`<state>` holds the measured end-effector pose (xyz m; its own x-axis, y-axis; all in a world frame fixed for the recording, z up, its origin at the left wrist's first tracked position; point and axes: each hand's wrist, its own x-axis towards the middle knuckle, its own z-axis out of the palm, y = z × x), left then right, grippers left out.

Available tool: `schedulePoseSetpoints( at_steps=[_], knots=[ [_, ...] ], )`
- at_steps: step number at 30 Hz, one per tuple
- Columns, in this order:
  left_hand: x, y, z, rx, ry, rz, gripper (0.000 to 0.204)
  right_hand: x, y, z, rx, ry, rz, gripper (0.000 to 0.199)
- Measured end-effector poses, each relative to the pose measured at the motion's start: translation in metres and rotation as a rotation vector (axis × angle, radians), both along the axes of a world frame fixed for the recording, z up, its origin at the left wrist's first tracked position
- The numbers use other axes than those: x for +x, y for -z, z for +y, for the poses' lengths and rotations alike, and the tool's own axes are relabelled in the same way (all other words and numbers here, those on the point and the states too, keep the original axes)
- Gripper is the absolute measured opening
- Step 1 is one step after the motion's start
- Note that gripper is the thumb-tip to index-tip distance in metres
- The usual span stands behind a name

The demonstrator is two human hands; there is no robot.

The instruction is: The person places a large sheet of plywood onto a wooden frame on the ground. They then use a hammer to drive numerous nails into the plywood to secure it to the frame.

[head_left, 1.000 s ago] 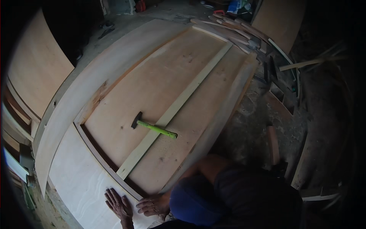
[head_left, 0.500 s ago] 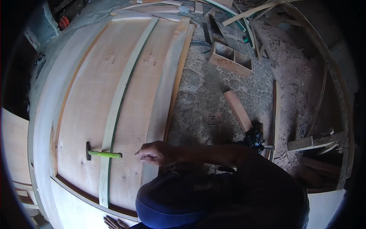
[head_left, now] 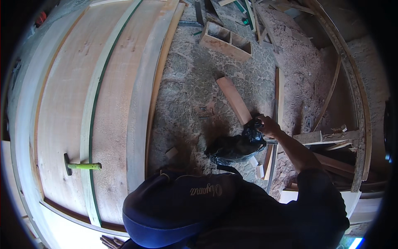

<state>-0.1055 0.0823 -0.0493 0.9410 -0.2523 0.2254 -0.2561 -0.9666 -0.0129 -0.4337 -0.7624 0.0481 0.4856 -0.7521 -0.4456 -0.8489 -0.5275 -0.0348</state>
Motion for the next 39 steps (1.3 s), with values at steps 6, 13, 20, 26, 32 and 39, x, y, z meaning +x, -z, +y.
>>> schedulePoseSetpoints(
  at_steps=[6,13,20,26,32,39],
  knots=[
    [0.002,0.017,-0.002,-0.020,0.044,-0.014,0.069,-0.055,0.062,-0.016,-0.021,0.368,0.020,0.030],
    [-0.001,0.025,0.000,-0.019,0.034,-0.054,0.067,0.041,-0.009,-0.020,0.593,0.766,-0.858,0.015],
    [-0.001,0.028,0.015,-0.018,0.051,-0.063,0.065,0.075,-0.017,-0.006,0.603,0.696,-0.733,0.018],
    [-0.007,0.029,0.028,-0.016,0.043,-0.071,0.064,0.067,-0.021,0.027,0.701,0.759,-0.339,0.019],
    [-0.009,0.032,0.031,-0.025,0.044,-0.074,0.062,0.047,0.003,0.056,-0.086,0.002,-0.200,0.031],
    [-0.010,0.041,0.039,-0.054,0.057,-0.071,0.060,-0.042,0.062,0.054,-0.048,-0.309,0.314,0.030]
  ],
)
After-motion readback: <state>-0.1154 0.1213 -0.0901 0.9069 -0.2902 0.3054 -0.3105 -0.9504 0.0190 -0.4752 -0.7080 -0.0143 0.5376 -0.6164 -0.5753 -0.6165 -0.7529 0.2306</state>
